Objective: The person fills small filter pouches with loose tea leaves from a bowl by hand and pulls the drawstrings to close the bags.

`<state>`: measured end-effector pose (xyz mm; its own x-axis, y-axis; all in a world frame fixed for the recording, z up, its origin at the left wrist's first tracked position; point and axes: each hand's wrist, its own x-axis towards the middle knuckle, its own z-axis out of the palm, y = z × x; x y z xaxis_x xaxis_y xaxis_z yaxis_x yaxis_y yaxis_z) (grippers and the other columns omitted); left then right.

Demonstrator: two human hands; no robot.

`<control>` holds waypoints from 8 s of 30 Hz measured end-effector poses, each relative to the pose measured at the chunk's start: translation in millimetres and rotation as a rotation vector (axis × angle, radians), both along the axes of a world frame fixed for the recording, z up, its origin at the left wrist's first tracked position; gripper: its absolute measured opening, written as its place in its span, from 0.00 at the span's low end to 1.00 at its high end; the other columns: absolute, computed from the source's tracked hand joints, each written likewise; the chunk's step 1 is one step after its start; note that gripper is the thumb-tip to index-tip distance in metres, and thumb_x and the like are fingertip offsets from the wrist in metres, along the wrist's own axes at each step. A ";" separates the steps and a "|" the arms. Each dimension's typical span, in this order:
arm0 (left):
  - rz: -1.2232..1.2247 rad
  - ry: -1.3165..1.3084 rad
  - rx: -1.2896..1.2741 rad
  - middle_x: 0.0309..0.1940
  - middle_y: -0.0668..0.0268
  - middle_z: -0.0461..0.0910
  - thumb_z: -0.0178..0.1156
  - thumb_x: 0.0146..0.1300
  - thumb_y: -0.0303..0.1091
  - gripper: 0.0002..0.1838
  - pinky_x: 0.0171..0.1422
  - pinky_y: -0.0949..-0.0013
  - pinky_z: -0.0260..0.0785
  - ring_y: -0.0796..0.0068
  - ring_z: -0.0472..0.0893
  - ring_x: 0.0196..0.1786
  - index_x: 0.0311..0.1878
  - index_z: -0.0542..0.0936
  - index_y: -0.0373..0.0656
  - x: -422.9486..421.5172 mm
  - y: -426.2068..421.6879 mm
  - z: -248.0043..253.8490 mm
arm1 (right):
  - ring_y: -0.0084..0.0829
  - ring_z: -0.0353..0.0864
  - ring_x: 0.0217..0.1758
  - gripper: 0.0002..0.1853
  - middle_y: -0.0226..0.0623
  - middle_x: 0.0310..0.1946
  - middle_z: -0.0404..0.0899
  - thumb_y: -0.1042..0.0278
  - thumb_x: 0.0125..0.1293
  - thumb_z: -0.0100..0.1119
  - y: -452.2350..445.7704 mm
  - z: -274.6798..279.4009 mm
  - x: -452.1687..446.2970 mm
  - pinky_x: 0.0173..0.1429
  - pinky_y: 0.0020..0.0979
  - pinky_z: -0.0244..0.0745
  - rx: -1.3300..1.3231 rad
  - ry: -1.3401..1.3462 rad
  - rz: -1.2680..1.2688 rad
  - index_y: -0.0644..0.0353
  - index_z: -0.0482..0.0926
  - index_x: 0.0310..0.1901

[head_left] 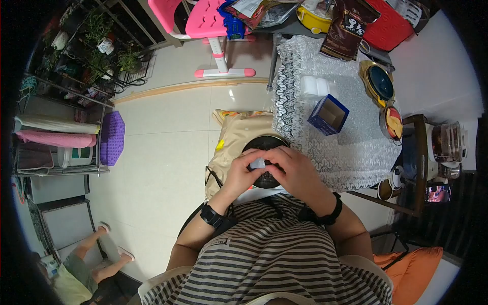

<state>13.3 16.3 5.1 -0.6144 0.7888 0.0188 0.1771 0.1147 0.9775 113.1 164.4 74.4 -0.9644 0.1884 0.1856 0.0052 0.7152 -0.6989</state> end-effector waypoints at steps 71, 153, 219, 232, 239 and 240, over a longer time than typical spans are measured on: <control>-0.096 -0.220 0.120 0.51 0.63 0.79 0.63 0.51 0.15 0.25 0.59 0.71 0.67 0.71 0.78 0.55 0.55 0.78 0.38 3.8 -1.5 -2.5 | 0.29 0.78 0.25 0.05 0.33 0.28 0.78 0.69 0.59 0.65 7.0 1.3 11.8 0.31 0.29 0.73 -0.149 0.011 -0.227 0.56 0.81 0.36; -0.058 -0.613 0.307 0.47 0.70 0.75 0.59 0.63 0.23 0.17 0.57 0.75 0.66 0.82 0.74 0.51 0.55 0.72 0.42 6.5 -3.0 11.0 | 0.13 0.72 0.25 0.04 0.25 0.25 0.77 0.73 0.62 0.64 2.0 -0.1 14.9 0.28 0.20 0.66 -0.539 -0.141 -0.151 0.58 0.78 0.35; 0.154 -0.559 0.126 0.33 0.73 0.81 0.62 0.66 0.29 0.07 0.45 0.79 0.68 0.85 0.76 0.37 0.43 0.82 0.37 5.3 2.4 23.5 | 0.15 0.74 0.30 0.07 0.25 0.27 0.78 0.68 0.66 0.59 10.8 -17.5 4.6 0.35 0.21 0.70 -0.849 -0.116 -0.208 0.63 0.80 0.37; 0.200 -0.670 0.207 0.35 0.74 0.81 0.60 0.67 0.28 0.05 0.45 0.81 0.67 0.88 0.75 0.37 0.43 0.82 0.38 11.3 6.8 22.8 | 0.12 0.72 0.29 0.05 0.23 0.27 0.78 0.70 0.65 0.62 4.9 -19.3 8.4 0.34 0.19 0.68 -0.871 -0.149 -0.176 0.62 0.80 0.37; 0.189 -0.596 0.172 0.38 0.73 0.81 0.59 0.67 0.27 0.05 0.44 0.81 0.67 0.88 0.75 0.37 0.43 0.81 0.38 14.6 6.3 25.4 | 0.13 0.73 0.28 0.05 0.24 0.27 0.79 0.71 0.63 0.64 5.7 -25.4 8.0 0.33 0.19 0.69 -0.864 -0.081 -0.208 0.63 0.80 0.36; 0.188 -0.596 0.171 0.38 0.73 0.81 0.59 0.67 0.27 0.05 0.44 0.81 0.67 0.88 0.75 0.37 0.43 0.81 0.38 14.1 7.0 24.1 | 0.12 0.73 0.28 0.05 0.24 0.27 0.79 0.71 0.63 0.64 5.9 -25.0 7.5 0.33 0.19 0.68 -0.849 -0.076 -0.210 0.62 0.80 0.36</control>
<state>27.4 23.2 29.1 -0.6858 0.6827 -0.2522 -0.4094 -0.0753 0.9093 120.6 170.3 49.4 -0.8983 0.4085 -0.1616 0.1467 -0.0677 -0.9869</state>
